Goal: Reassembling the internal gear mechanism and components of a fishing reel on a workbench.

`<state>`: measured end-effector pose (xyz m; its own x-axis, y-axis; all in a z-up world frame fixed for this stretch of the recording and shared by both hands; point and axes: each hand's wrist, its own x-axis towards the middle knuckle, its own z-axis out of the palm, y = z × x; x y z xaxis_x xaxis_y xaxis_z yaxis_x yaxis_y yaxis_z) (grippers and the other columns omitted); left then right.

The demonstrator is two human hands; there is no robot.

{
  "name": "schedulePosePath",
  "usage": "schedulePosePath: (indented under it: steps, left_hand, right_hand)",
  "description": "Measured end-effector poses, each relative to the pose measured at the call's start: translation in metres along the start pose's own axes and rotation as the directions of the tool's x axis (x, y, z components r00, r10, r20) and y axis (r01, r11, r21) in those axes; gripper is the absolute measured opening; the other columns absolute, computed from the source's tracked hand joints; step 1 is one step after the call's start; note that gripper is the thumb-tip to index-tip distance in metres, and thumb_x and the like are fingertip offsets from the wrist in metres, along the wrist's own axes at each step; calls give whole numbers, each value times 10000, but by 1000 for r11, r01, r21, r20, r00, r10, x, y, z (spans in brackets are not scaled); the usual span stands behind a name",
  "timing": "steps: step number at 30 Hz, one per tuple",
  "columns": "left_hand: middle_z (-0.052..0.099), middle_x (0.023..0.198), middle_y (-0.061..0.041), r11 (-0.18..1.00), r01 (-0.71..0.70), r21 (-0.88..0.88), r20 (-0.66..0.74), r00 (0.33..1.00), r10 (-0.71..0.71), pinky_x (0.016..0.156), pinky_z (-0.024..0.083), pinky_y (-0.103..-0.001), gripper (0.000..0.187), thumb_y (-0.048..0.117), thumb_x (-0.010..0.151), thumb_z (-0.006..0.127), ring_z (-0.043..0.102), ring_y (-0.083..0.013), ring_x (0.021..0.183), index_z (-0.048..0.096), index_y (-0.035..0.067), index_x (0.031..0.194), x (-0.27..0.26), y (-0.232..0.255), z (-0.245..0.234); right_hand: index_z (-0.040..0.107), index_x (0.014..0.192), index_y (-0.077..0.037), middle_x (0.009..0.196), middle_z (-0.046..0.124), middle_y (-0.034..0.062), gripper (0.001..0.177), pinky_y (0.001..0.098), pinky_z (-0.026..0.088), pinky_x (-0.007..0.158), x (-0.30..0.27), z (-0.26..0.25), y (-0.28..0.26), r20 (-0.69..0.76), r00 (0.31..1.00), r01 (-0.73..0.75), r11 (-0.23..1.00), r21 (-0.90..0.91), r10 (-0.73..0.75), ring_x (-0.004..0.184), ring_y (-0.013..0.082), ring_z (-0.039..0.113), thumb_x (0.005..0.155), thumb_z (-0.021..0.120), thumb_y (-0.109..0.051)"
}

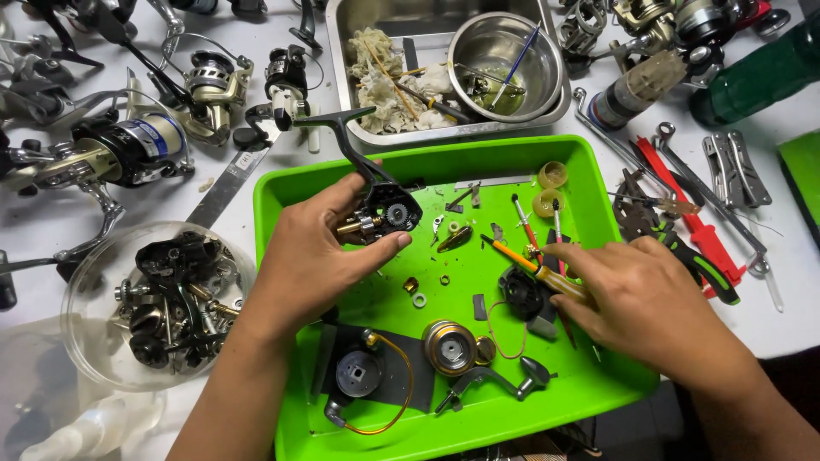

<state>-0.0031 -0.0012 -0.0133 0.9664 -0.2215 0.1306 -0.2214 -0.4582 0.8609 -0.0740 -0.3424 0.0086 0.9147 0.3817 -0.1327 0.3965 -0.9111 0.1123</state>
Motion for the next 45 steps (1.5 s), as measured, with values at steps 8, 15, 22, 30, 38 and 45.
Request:
schedulePosePath:
  steps: [8, 15, 22, 30, 38, 45]
  left_hand:
    - [707, 1314, -137, 1000, 5, 5, -1, 1000, -5, 1075, 494, -281, 753, 363, 736, 883, 682, -175, 1192, 630, -9, 1340, 1, -2, 0]
    - [688, 1312, -202, 985, -116, 127, -25, 992, 121, 1098, 482, -341, 777, 377, 763, 888, 677, -262, 1214, 609, -65, 1338, 0, -10, 4]
    - [662, 1347, -213, 982, -117, 146, -16, 993, 120, 1115, 460, -351, 765, 376, 779, 876, 656, -283, 1245, 606, -62, 1345, -1, -12, 7]
    - [667, 1333, -229, 968, -177, 176, -19, 983, 183, 1106, 470, -367, 741, 377, 802, 863, 667, -306, 1228, 610, -70, 1336, -1, -13, 9]
    - [685, 1308, -224, 965, -195, 175, -38, 978, 204, 1087, 486, -360, 713, 363, 797, 869, 684, -298, 1202, 628, -62, 1316, -1, -15, 10]
    - [678, 1315, -227, 964, -193, 180, -35, 979, 203, 1088, 488, -370, 712, 370, 805, 861, 681, -304, 1208, 626, -63, 1319, -1, -14, 9]
  right_hand:
    - [694, 1219, -214, 970, 790, 11, 433, 396, 526, 708, -1, -22, 6, -3, 991, -121, 920, 373, 132, 675, 233, 708, 787, 683, -243]
    - [719, 1146, 6, 1000, 754, 137, 313, 274, 623, 716, 18, -56, -28, -406, 914, 244, 804, 542, -3, 817, 176, 744, 847, 627, -16]
    - [728, 1196, -108, 991, 695, 80, 356, 334, 534, 721, 36, -54, -46, -492, 859, 341, 871, 352, -137, 722, 176, 651, 856, 695, -7]
    - [746, 1185, -139, 1003, 695, 74, 331, 361, 547, 737, 40, -45, -48, -504, 853, 315, 904, 288, -137, 816, 214, 675, 865, 715, -58]
    - [729, 1205, -127, 1027, 684, 85, 346, 370, 551, 766, 41, -44, -50, -505, 852, 321, 898, 299, -137, 839, 227, 685, 865, 717, -61]
    - [736, 1191, -118, 1029, 697, 88, 324, 375, 553, 787, 41, -44, -51, -511, 848, 321, 905, 280, -143, 875, 231, 691, 872, 711, -64]
